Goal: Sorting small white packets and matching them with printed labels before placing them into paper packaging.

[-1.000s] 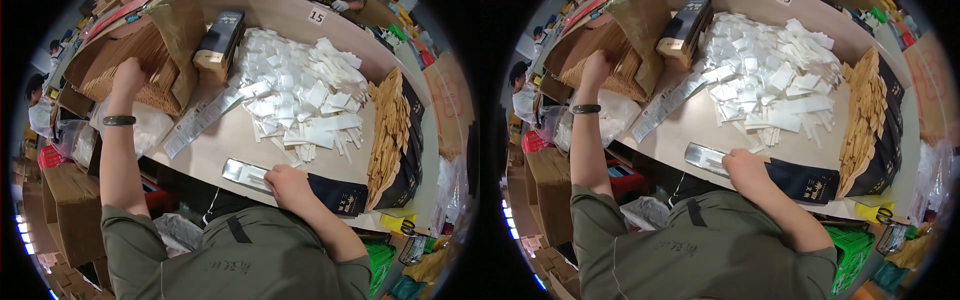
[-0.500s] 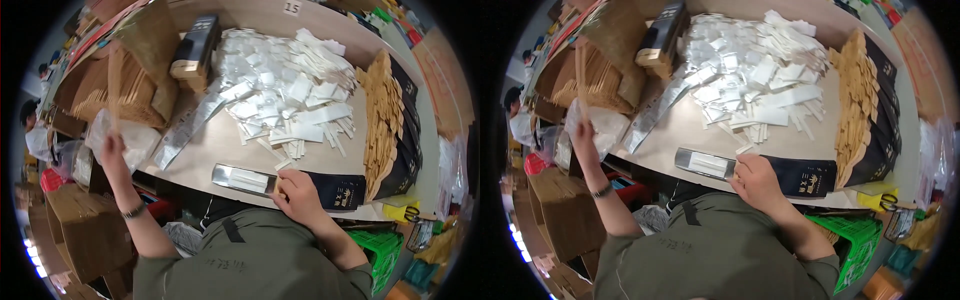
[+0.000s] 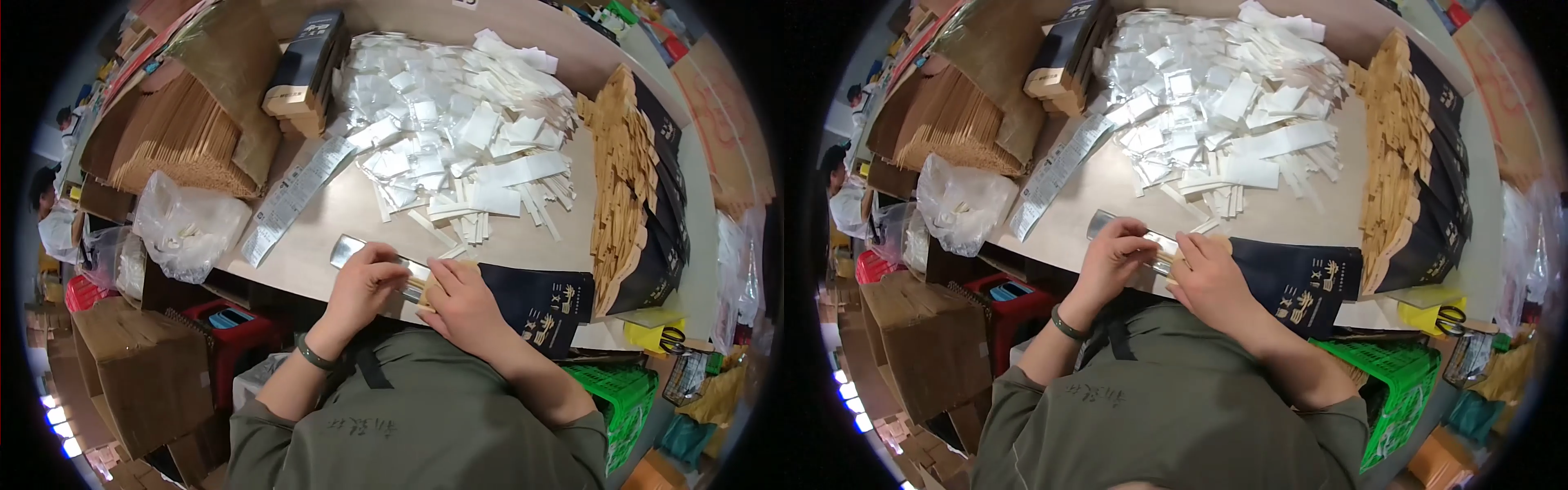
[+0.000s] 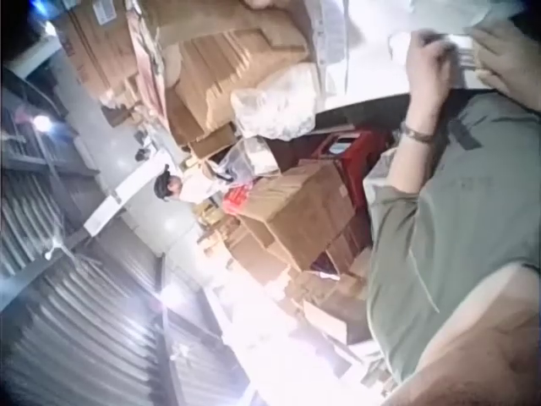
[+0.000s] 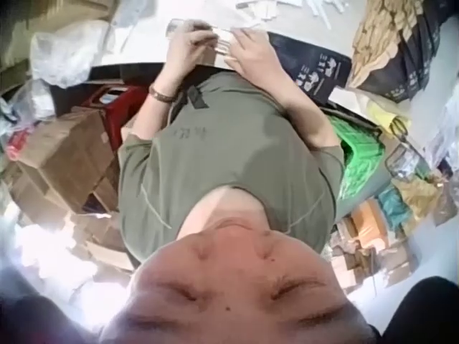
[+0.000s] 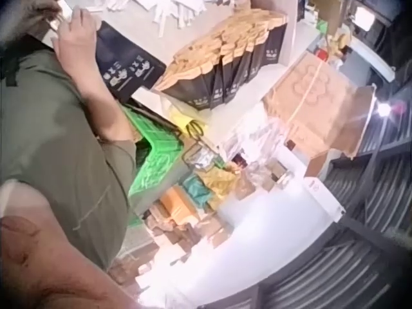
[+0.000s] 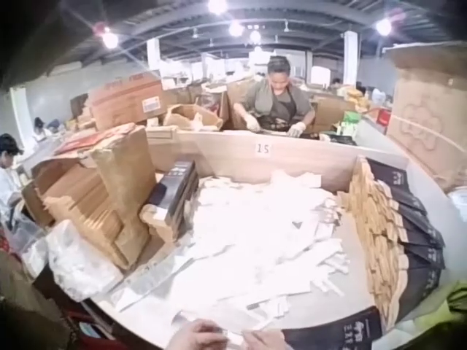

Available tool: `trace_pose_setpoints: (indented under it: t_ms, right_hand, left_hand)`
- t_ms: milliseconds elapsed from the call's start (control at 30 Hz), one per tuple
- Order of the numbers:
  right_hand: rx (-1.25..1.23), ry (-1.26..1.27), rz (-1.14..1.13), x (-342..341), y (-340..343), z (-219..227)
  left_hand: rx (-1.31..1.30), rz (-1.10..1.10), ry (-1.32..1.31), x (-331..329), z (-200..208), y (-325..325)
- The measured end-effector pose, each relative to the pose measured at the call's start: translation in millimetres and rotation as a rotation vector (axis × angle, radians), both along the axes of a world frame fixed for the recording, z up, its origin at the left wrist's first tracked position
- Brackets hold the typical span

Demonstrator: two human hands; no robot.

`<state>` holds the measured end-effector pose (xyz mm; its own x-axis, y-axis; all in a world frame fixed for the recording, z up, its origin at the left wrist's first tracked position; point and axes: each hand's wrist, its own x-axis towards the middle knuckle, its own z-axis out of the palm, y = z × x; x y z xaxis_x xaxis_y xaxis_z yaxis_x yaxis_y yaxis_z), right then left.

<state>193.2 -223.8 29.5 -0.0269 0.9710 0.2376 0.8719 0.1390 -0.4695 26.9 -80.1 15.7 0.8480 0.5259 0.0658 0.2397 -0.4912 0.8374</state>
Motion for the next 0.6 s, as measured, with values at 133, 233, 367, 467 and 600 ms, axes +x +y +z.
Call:
trace_pose_setpoints:
  t_ms: [133,233,367,467,600]
  right_hand:
    - [-0.020,-0.066,-0.153,-0.7,-5.3,8.4]
    - [0.008,-0.093,-0.113,-1.9,-6.6,-5.8]
    - [0.084,-0.059,-0.092,8.3,-7.0,5.5]
    - [0.200,-0.065,-0.041,8.9,-8.1,12.3]
    - [0.169,-0.217,0.116,53.2,-0.5,64.8]
  left_hand:
    - [-0.010,0.403,0.085,6.4,-2.7,1.3]
    - [-0.217,0.117,0.097,27.0,13.7,-22.9]
    - [-0.142,-0.125,-0.023,17.9,25.8,-26.9]
    - [0.621,-0.096,0.072,4.6,30.9,-0.2]
    - [0.653,-0.085,0.117,5.8,24.8,22.5]
